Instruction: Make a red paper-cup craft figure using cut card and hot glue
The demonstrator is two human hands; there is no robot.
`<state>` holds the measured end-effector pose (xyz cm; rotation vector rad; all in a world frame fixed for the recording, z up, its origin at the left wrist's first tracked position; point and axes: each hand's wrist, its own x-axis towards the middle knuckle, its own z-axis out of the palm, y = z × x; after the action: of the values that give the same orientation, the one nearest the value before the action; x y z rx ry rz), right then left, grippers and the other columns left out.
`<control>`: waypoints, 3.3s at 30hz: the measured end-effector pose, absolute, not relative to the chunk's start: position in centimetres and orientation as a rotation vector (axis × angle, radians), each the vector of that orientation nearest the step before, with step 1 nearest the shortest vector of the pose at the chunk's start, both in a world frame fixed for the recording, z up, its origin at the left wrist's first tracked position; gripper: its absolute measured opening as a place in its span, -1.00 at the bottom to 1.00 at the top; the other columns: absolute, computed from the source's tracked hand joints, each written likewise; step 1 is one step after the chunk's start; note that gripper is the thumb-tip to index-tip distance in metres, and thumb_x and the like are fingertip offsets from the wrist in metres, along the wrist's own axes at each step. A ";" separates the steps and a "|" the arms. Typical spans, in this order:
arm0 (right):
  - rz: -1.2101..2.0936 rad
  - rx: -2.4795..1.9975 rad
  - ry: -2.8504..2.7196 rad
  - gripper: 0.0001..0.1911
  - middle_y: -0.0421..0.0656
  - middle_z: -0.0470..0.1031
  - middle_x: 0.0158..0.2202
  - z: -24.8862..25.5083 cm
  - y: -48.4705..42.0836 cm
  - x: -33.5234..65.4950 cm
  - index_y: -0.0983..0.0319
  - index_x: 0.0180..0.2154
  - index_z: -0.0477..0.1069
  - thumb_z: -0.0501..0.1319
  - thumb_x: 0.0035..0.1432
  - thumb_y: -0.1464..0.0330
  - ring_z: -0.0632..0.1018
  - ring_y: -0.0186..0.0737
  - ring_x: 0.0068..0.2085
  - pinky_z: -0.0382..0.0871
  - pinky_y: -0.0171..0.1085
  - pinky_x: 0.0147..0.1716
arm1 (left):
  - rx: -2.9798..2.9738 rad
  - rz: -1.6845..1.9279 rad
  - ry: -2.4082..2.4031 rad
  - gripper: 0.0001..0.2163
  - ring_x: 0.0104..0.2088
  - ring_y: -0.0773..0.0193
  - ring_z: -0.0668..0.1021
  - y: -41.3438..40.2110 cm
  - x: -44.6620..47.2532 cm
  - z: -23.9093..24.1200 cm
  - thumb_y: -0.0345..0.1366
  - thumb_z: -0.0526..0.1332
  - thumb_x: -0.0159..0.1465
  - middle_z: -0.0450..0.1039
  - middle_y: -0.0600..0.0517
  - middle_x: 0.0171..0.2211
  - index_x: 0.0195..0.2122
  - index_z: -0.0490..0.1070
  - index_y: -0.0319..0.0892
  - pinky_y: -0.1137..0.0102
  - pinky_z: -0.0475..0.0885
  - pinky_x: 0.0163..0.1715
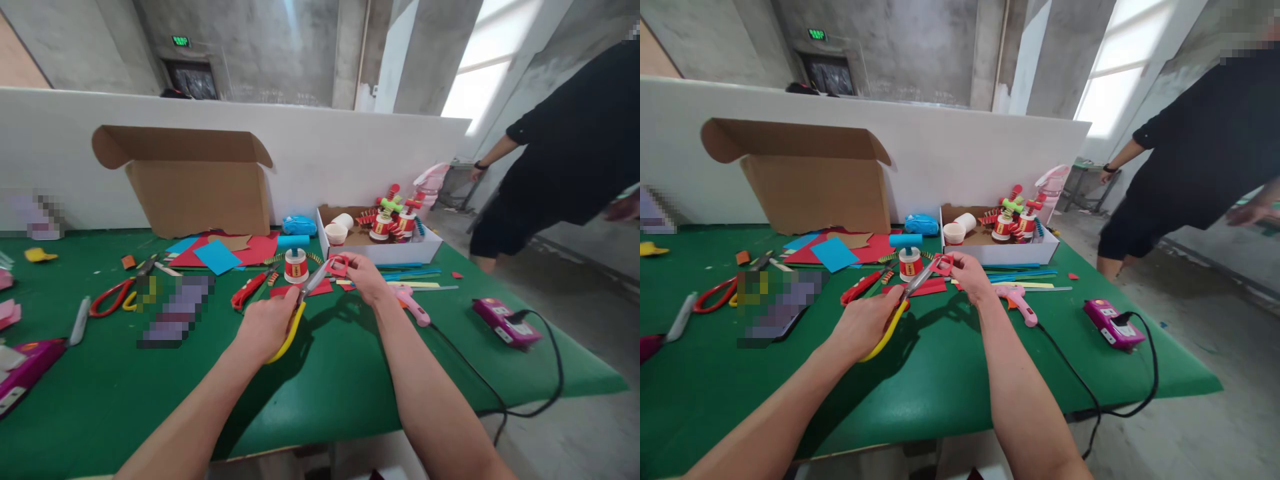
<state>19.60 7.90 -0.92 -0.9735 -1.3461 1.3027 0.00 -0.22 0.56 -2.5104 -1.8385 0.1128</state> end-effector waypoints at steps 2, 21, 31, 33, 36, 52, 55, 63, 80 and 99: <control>1.309 -0.971 -1.355 -0.72 -0.23 0.50 -0.45 -1.0 7.9 19.6 0.24 -0.41 0.51 0.37 -0.18 0.21 0.46 -0.34 -0.38 0.31 -0.32 -0.28 | -2.515 0.111 -1.836 -0.66 -0.28 0.02 0.57 -0.2 0.0 0.5 -0.33 -0.10 0.30 0.51 -0.13 -0.25 0.08 0.18 -0.19 0.24 0.43 -0.34; 1.307 -0.992 -1.301 -0.68 -0.22 0.52 -0.44 -1.0 8.0 19.6 0.24 -0.38 0.52 0.40 -0.21 0.19 0.49 -0.33 -0.39 0.36 -0.29 -0.27 | -2.513 0.123 -1.847 -0.67 -0.30 0.02 0.58 -0.1 0.1 0.5 -0.34 -0.11 0.31 0.51 -0.14 -0.26 0.07 0.18 -0.21 0.22 0.44 -0.33; 1.307 -0.995 -1.310 -0.68 -0.21 0.54 -0.42 -1.1 8.0 19.7 0.23 -0.37 0.52 0.39 -0.21 0.20 0.50 -0.31 -0.36 0.35 -0.28 -0.24 | -2.514 0.100 -1.834 -0.66 -0.29 0.03 0.58 -0.1 -0.1 0.2 -0.32 -0.09 0.31 0.51 -0.14 -0.25 0.10 0.16 -0.20 0.24 0.43 -0.33; 1.306 -0.996 -1.317 -0.68 -0.21 0.54 -0.42 -1.1 8.0 19.7 0.24 -0.37 0.53 0.39 -0.21 0.20 0.50 -0.31 -0.36 0.35 -0.28 -0.23 | -2.518 0.110 -1.845 -0.66 -0.28 0.03 0.58 -0.1 0.0 0.4 -0.32 -0.09 0.30 0.51 -0.15 -0.24 0.09 0.17 -0.20 0.24 0.43 -0.31; 1.304 -0.998 -1.321 -0.67 -0.20 0.54 -0.42 -1.1 8.0 19.7 0.24 -0.37 0.52 0.40 -0.22 0.19 0.50 -0.31 -0.37 0.36 -0.27 -0.23 | -2.519 0.135 -1.864 -0.66 -0.29 0.04 0.58 -0.1 0.0 0.5 -0.34 -0.09 0.30 0.51 -0.15 -0.24 0.08 0.18 -0.21 0.24 0.44 -0.30; 1.297 -0.989 -1.328 -0.67 -0.21 0.53 -0.43 -1.0 7.9 19.7 0.24 -0.40 0.51 0.40 -0.22 0.17 0.50 -0.31 -0.37 0.36 -0.28 -0.26 | -2.528 0.089 -1.858 -0.67 -0.32 0.08 0.58 -0.2 0.0 0.5 -0.34 -0.08 0.30 0.51 -0.16 -0.28 0.08 0.17 -0.22 0.27 0.43 -0.31; 1.294 -0.988 -1.327 -0.67 -0.21 0.53 -0.43 -1.0 7.9 19.7 0.24 -0.41 0.51 0.40 -0.22 0.17 0.50 -0.31 -0.37 0.37 -0.28 -0.26 | -2.530 0.098 -1.860 -0.67 -0.31 0.09 0.58 -0.2 0.0 0.6 -0.34 -0.08 0.30 0.51 -0.14 -0.29 0.08 0.17 -0.21 0.28 0.43 -0.30; 1.312 -0.962 -1.259 -0.69 -0.21 0.52 -0.43 -1.2 8.2 19.8 0.23 -0.43 0.50 0.41 -0.25 0.19 0.49 -0.34 -0.39 0.36 -0.30 -0.27 | -2.526 0.123 -1.857 -0.68 -0.32 0.07 0.58 -0.2 0.0 0.6 -0.33 -0.09 0.30 0.51 -0.14 -0.29 0.06 0.18 -0.21 0.25 0.44 -0.30; 1.277 -0.978 -1.349 -0.71 -0.23 0.50 -0.44 -1.1 8.2 19.9 0.21 -0.42 0.49 0.38 -0.23 0.20 0.47 -0.33 -0.39 0.35 -0.28 -0.23 | -2.526 0.093 -1.855 -0.71 -0.30 0.11 0.58 -0.2 0.0 0.5 -0.30 -0.10 0.32 0.50 -0.15 -0.25 0.04 0.18 -0.19 0.28 0.43 -0.30; 1.312 -0.973 -1.388 -0.74 -0.22 0.51 -0.42 -1.3 8.0 19.8 0.21 -0.40 0.51 0.37 -0.20 0.23 0.50 -0.29 -0.35 0.36 -0.24 -0.17 | -2.532 0.111 -1.832 -0.67 -0.30 0.05 0.58 -0.2 0.0 0.5 -0.32 -0.11 0.31 0.51 -0.14 -0.25 0.07 0.19 -0.20 0.24 0.44 -0.32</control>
<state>19.78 7.99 -1.33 -0.9734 -1.3882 1.3124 -0.02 -0.22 0.50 -2.5321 -1.8324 0.1108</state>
